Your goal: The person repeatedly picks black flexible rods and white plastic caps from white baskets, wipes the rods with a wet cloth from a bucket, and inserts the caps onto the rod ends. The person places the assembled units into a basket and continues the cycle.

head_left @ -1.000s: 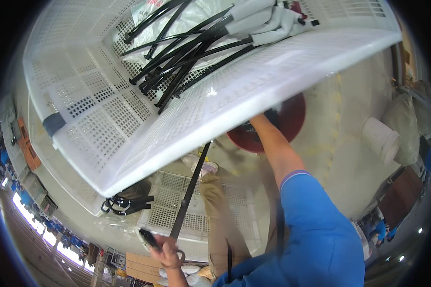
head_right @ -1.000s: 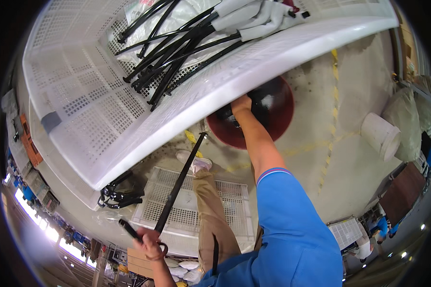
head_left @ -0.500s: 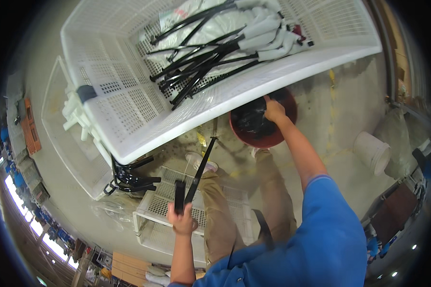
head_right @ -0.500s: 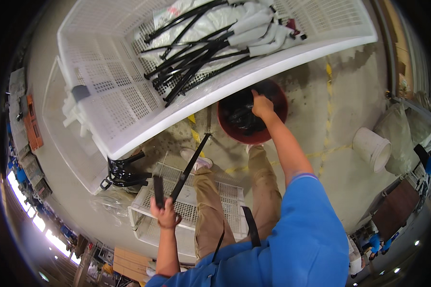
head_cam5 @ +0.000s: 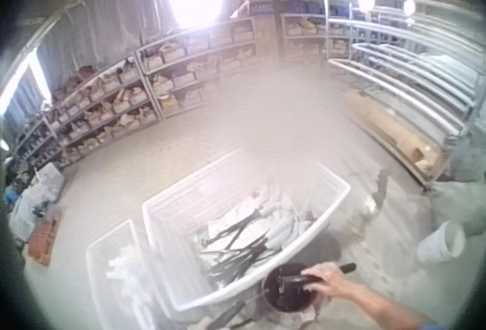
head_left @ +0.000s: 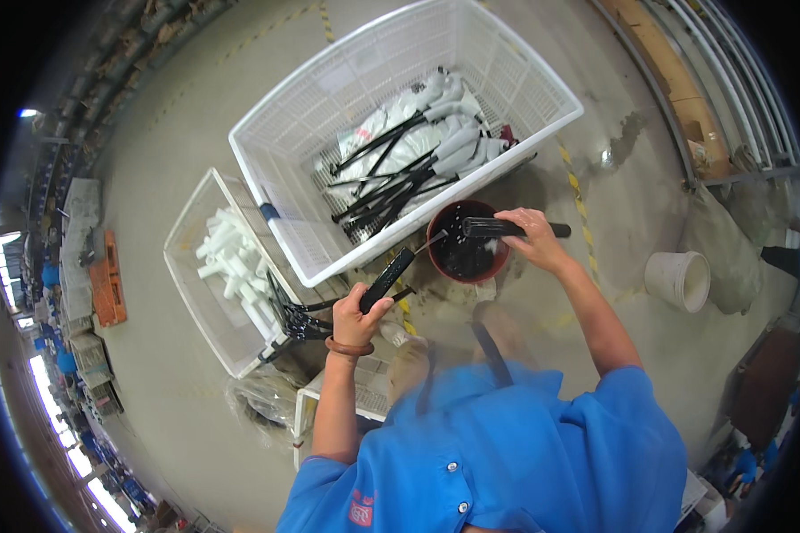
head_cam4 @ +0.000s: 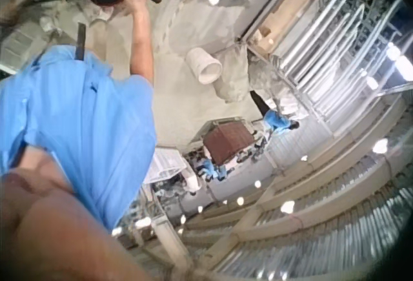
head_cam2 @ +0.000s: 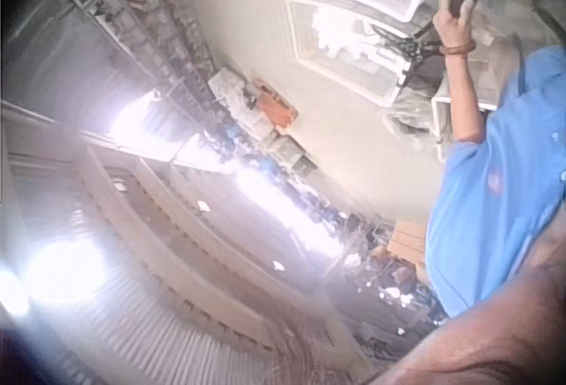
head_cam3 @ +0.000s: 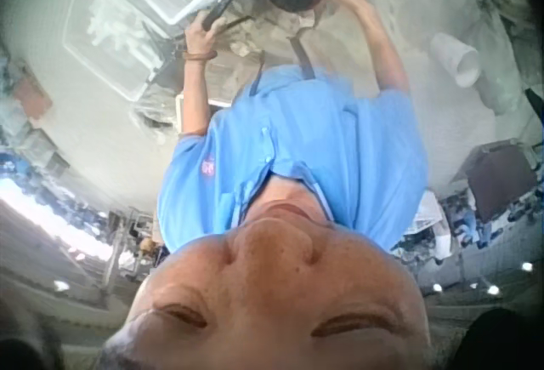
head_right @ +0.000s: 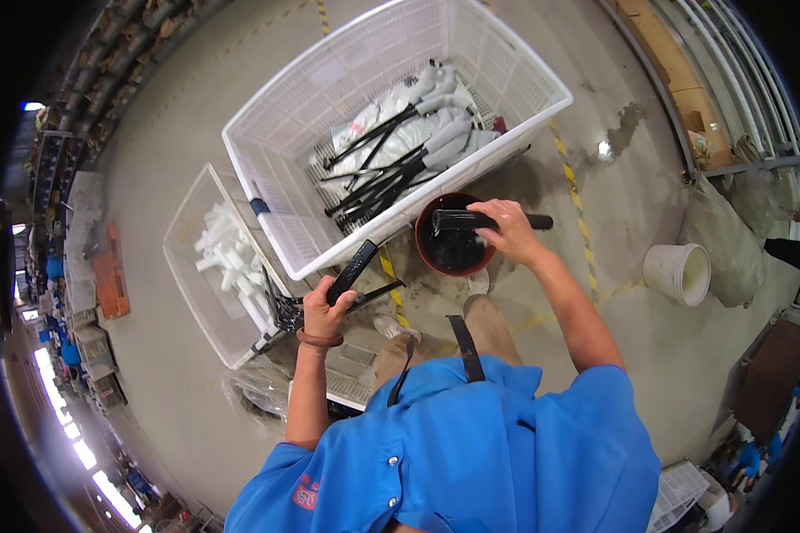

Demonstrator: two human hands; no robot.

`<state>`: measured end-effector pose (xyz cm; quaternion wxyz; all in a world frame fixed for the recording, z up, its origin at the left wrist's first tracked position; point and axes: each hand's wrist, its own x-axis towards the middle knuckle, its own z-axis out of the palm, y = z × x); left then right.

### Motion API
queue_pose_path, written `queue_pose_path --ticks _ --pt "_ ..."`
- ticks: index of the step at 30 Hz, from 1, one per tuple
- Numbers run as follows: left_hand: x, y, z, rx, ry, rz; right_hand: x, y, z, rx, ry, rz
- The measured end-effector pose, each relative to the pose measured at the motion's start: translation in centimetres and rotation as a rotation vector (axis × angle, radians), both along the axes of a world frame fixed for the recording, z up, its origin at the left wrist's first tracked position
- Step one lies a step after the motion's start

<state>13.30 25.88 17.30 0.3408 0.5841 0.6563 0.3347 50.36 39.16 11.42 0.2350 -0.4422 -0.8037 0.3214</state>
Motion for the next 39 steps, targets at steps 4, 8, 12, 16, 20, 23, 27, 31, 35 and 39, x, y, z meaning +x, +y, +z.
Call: queue_pose_path --ticks 4,8,12,16,20,23,27,31,35,39 --pt "1.1 0.0 6.9 0.070 0.028 -0.103 -0.8 0.1 5.5 0.241 0.105 0.030" --pt "1.5 -0.6 11.0 0.142 0.109 -0.157 -0.9 -0.2 8.3 0.317 0.170 0.050" --pt "1.2 -1.4 12.3 0.151 0.087 -0.150 -0.6 -1.1 9.7 0.305 0.145 0.055" --pt "0.4 -1.9 12.6 0.100 0.194 -0.121 -1.1 -1.7 10.6 0.361 0.169 0.086" --pt "0.0 -2.8 12.8 0.097 0.179 -0.095 -2.6 -2.2 11.3 0.379 0.224 0.135" --pt "0.1 -3.6 12.8 0.093 0.160 -0.094 -3.6 -2.5 11.8 0.317 0.215 0.167" --pt "0.1 -4.4 12.3 0.164 0.135 -0.066 -4.6 -2.6 12.6 0.328 0.215 0.220" --pt "1.1 -4.8 11.7 0.023 0.243 -0.049 -6.2 -2.7 13.4 0.380 0.217 0.296" --pt "2.9 -5.1 11.8 0.134 0.209 -0.028 -8.6 -3.8 14.6 0.339 0.230 0.424" --pt "3.5 -5.7 13.0 0.104 0.174 -0.061 -9.2 -3.4 17.0 0.139 0.162 0.567"
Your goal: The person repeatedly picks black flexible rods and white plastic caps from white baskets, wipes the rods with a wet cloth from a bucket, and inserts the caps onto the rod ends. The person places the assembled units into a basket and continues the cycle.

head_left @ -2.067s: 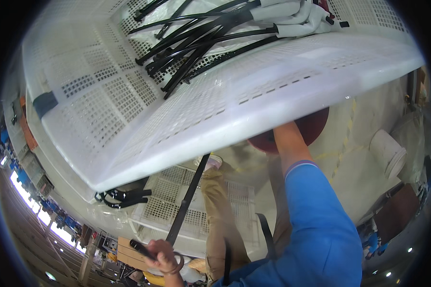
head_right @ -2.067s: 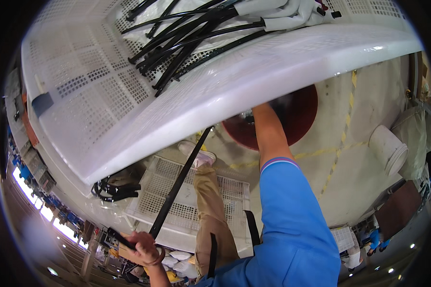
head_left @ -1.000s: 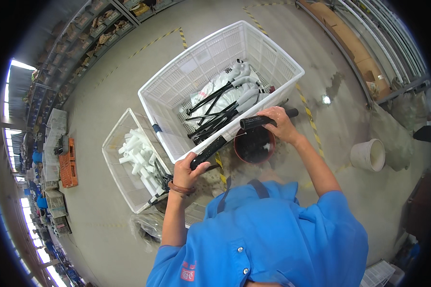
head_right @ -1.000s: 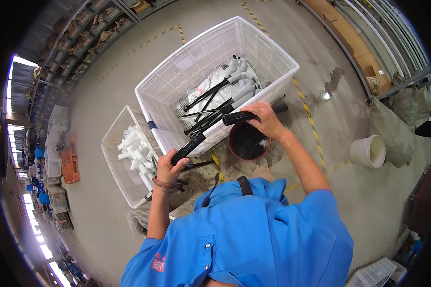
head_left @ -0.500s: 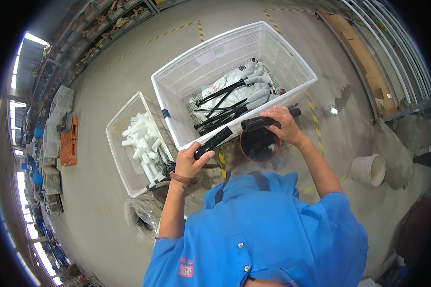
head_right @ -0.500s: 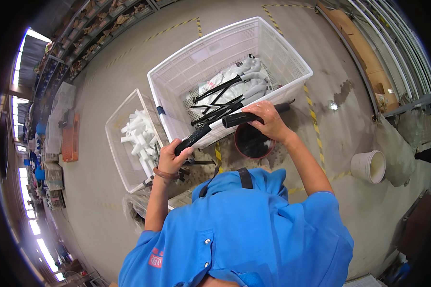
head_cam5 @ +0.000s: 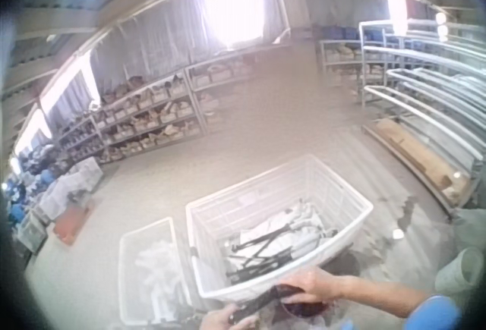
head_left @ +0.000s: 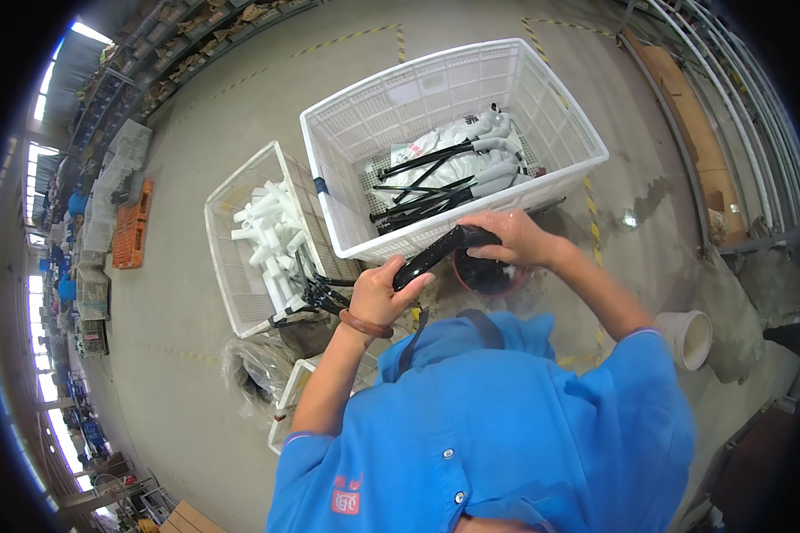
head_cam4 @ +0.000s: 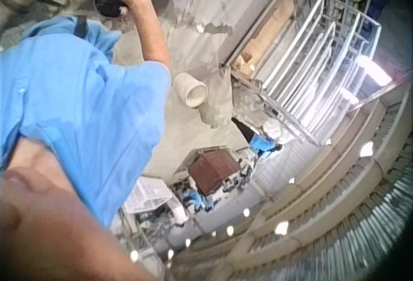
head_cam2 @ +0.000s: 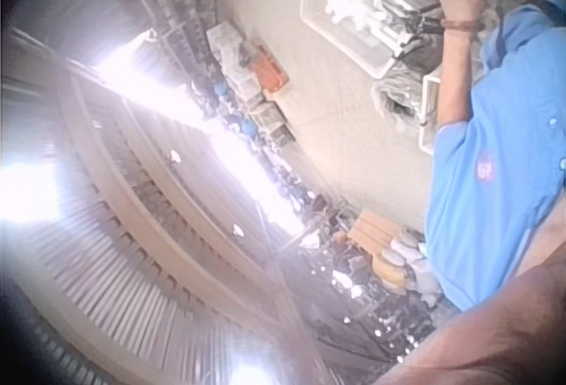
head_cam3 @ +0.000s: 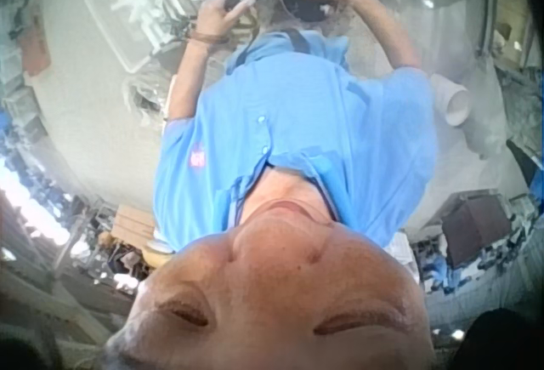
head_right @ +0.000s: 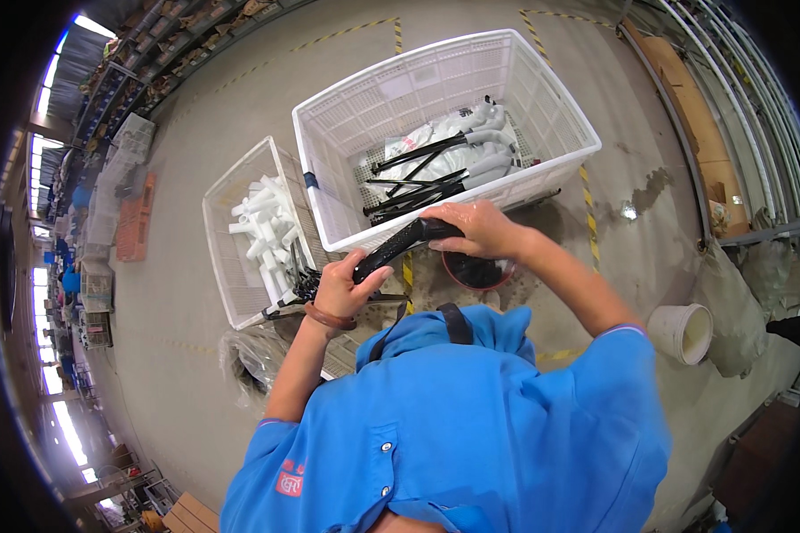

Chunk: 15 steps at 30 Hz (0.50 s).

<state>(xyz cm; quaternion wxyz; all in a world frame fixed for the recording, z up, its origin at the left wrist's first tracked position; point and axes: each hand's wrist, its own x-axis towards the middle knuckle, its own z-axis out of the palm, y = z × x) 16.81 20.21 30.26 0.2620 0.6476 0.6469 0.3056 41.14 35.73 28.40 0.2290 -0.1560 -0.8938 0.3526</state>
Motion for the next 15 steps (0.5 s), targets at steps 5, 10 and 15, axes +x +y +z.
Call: queue_pose_path --ticks 5,10,15 --pt "0.2 -1.3 1.0 0.038 0.056 -0.124 0.9 3.7 4.0 -0.436 -0.423 0.441" --pt "1.0 -2.5 -0.3 0.025 0.221 -0.231 -2.3 0.8 3.4 -0.653 -0.583 0.751" --pt "1.7 -1.1 -1.1 -0.030 -0.041 -0.099 -6.0 -5.0 1.3 0.322 -0.379 0.180"
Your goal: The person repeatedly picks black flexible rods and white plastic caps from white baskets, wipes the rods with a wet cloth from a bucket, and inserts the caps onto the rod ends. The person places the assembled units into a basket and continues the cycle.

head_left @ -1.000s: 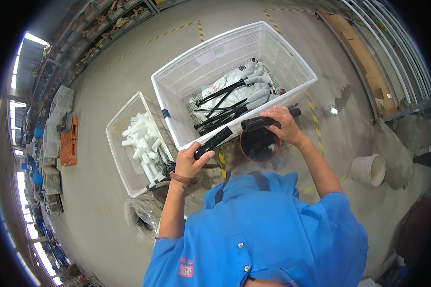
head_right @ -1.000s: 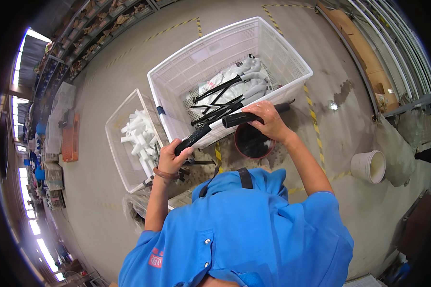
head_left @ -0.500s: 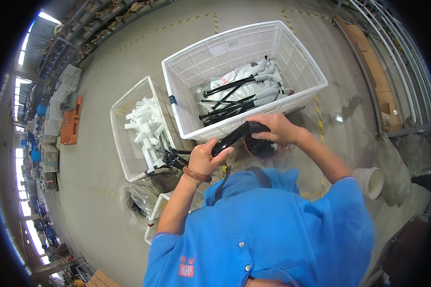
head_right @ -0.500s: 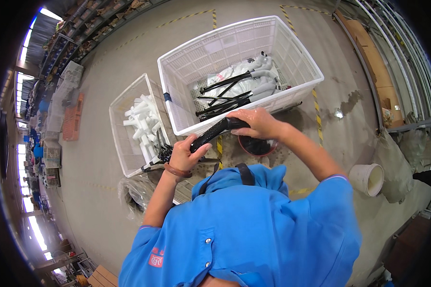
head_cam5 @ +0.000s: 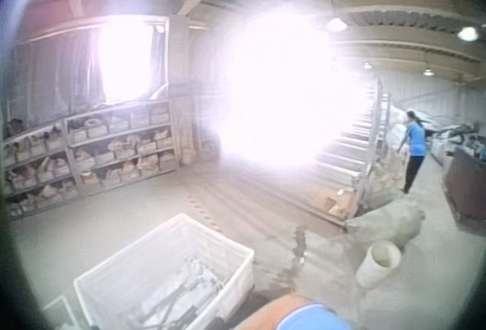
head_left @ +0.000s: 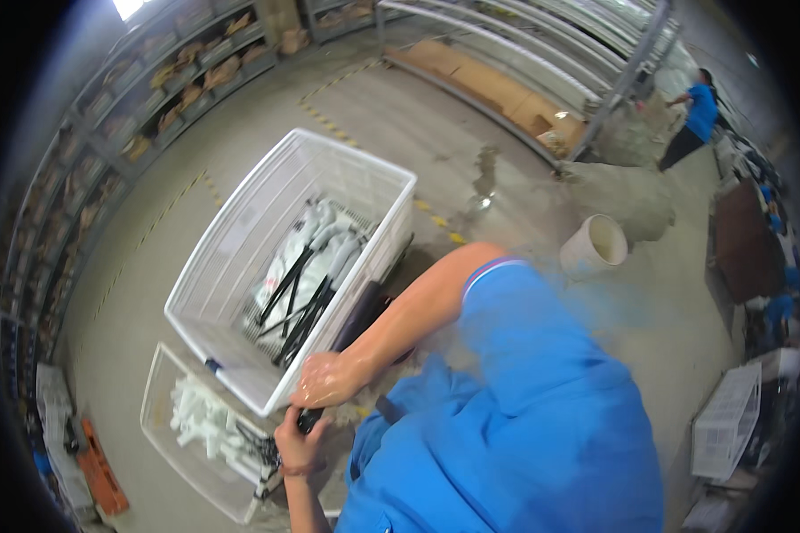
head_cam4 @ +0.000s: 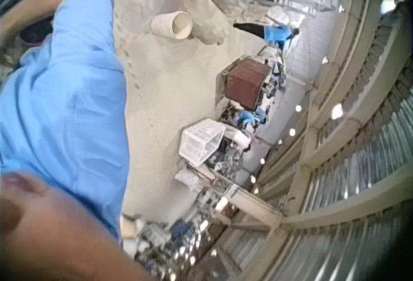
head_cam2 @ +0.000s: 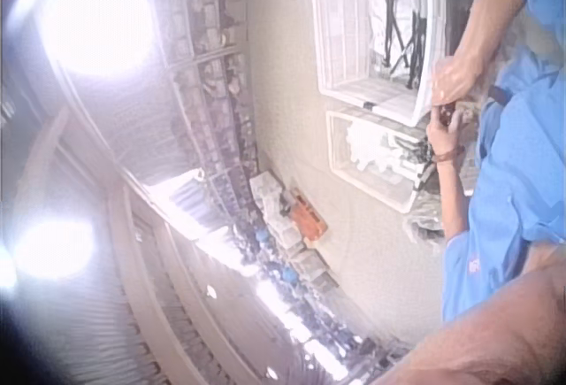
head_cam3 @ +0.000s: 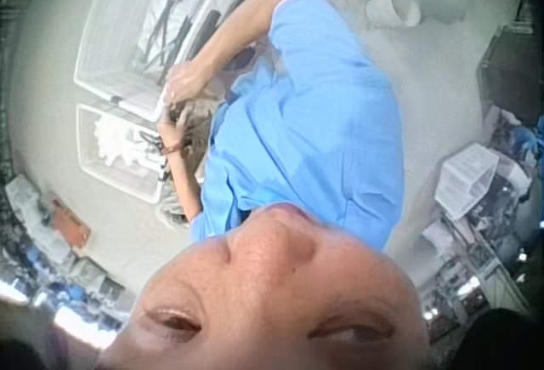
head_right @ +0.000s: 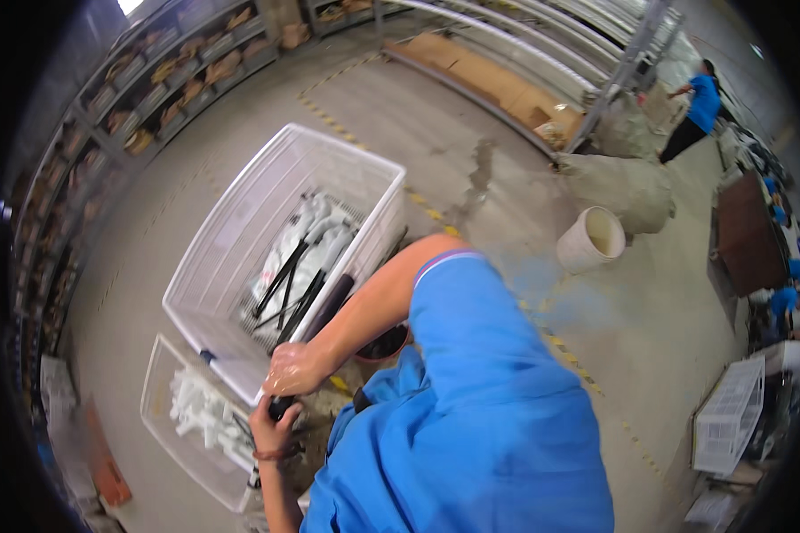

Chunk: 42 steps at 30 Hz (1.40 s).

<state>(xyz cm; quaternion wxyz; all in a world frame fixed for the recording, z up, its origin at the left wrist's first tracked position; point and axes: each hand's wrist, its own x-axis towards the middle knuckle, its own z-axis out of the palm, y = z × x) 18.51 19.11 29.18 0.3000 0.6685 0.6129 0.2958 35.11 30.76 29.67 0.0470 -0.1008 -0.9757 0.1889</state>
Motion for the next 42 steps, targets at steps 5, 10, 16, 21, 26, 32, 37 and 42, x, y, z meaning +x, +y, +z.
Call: queue_pose_path --ticks 5,10,16,21,26,32,37,42 --pt "-5.2 -1.4 3.5 0.185 -0.201 -0.007 1.3 1.1 5.0 -0.237 0.235 -0.072" --pt "-7.1 -2.5 5.0 -0.210 -0.645 -0.182 7.6 8.0 10.6 -0.660 0.448 -0.075" --pt "-3.3 -3.6 7.9 -0.464 -1.074 0.056 10.3 9.5 9.5 -0.320 0.422 -0.366" --pt "-3.0 -4.2 7.8 -0.615 -1.021 0.046 10.7 6.7 7.7 -0.249 0.255 -0.641" --pt "-0.5 -4.5 6.8 -0.573 -0.904 0.074 8.7 10.0 11.3 -0.242 0.178 -0.355" --pt "0.1 -4.2 5.5 -0.346 -0.777 0.017 -1.8 9.4 16.5 -0.100 -0.118 0.222" --pt "-1.2 -4.2 1.6 -0.582 -0.998 0.135 -9.8 0.5 9.7 0.365 -0.485 0.714" --pt "-3.9 -5.6 -0.3 -0.688 -1.220 0.321 -13.7 1.2 3.3 0.403 -0.028 0.812"
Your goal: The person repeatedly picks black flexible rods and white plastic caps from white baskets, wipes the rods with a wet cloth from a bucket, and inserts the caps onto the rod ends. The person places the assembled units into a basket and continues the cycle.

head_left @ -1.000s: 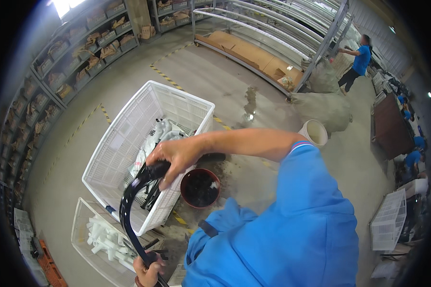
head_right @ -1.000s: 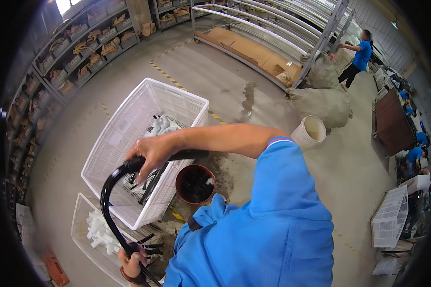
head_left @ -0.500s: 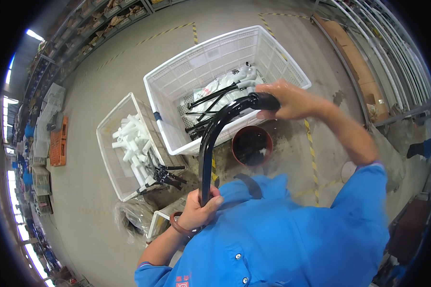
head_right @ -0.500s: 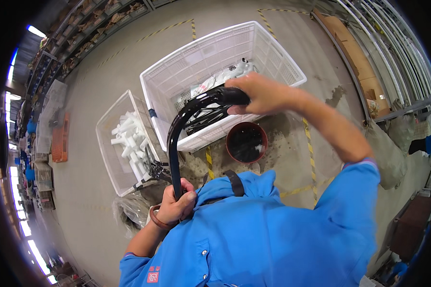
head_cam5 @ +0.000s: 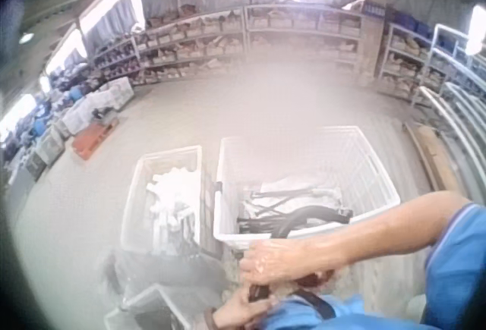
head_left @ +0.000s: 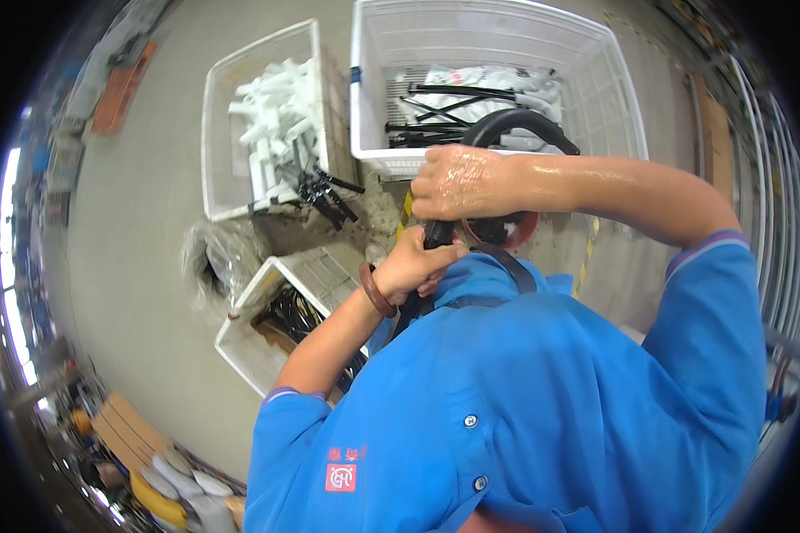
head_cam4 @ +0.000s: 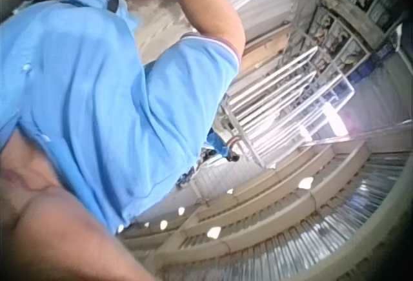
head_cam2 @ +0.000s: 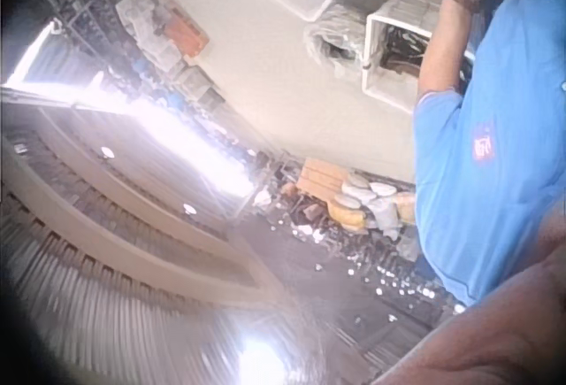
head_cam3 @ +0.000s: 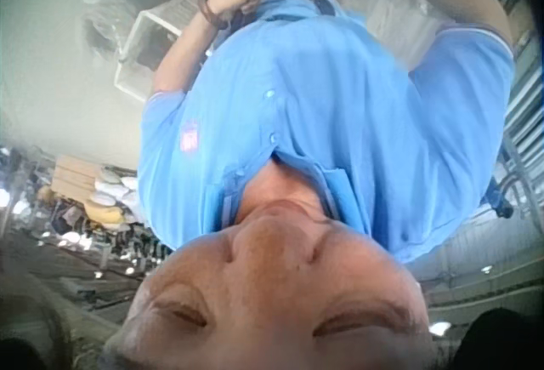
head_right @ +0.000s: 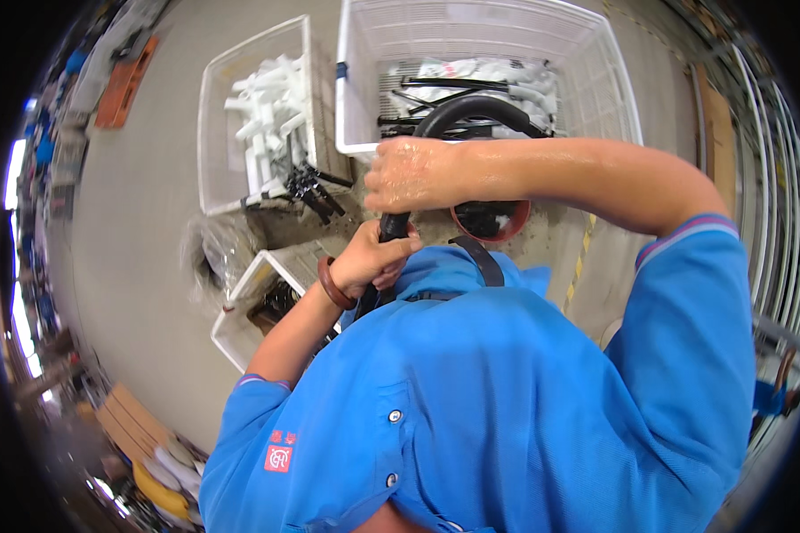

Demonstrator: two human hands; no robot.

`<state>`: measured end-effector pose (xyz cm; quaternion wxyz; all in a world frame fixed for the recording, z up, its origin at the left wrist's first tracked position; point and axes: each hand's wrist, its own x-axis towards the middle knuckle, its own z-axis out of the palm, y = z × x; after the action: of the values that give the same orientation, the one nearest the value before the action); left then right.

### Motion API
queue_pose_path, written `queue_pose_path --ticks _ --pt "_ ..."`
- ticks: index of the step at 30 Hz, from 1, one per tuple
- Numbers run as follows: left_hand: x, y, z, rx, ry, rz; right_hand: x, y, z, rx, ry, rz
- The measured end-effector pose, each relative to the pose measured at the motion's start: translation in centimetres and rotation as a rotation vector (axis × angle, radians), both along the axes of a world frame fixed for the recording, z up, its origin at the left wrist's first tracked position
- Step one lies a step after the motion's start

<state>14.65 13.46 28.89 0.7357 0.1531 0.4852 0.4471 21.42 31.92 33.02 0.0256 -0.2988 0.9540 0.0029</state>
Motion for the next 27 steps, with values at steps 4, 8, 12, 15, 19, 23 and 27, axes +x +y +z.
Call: queue_pose_path --ticks 4,8,12,15,19,23,27 --pt "-2.6 -1.1 -0.5 -0.004 0.037 0.093 -3.4 2.7 -1.7 0.028 0.211 -0.008" --pt "-4.6 -2.2 -2.3 -0.012 0.310 0.226 -7.4 1.8 -3.3 0.026 0.146 0.022" --pt "-8.8 -6.3 -5.4 -0.078 0.428 0.329 -14.1 -2.0 -5.8 -0.135 0.158 0.127" --pt "-12.5 -12.0 -8.8 -0.222 0.536 0.491 -19.3 -4.3 -8.4 -0.377 0.213 0.107" --pt "-18.1 -22.0 -14.0 -0.372 0.339 0.803 -27.0 -2.9 -15.2 -0.477 0.140 -0.348" --pt "-21.5 -28.5 -18.2 -0.593 0.339 1.038 -32.6 -2.0 -25.7 -0.422 -0.111 -0.600" --pt "-20.9 -29.8 -22.0 -0.781 0.460 1.169 -38.0 -2.4 -35.4 -0.324 -0.401 -0.589"
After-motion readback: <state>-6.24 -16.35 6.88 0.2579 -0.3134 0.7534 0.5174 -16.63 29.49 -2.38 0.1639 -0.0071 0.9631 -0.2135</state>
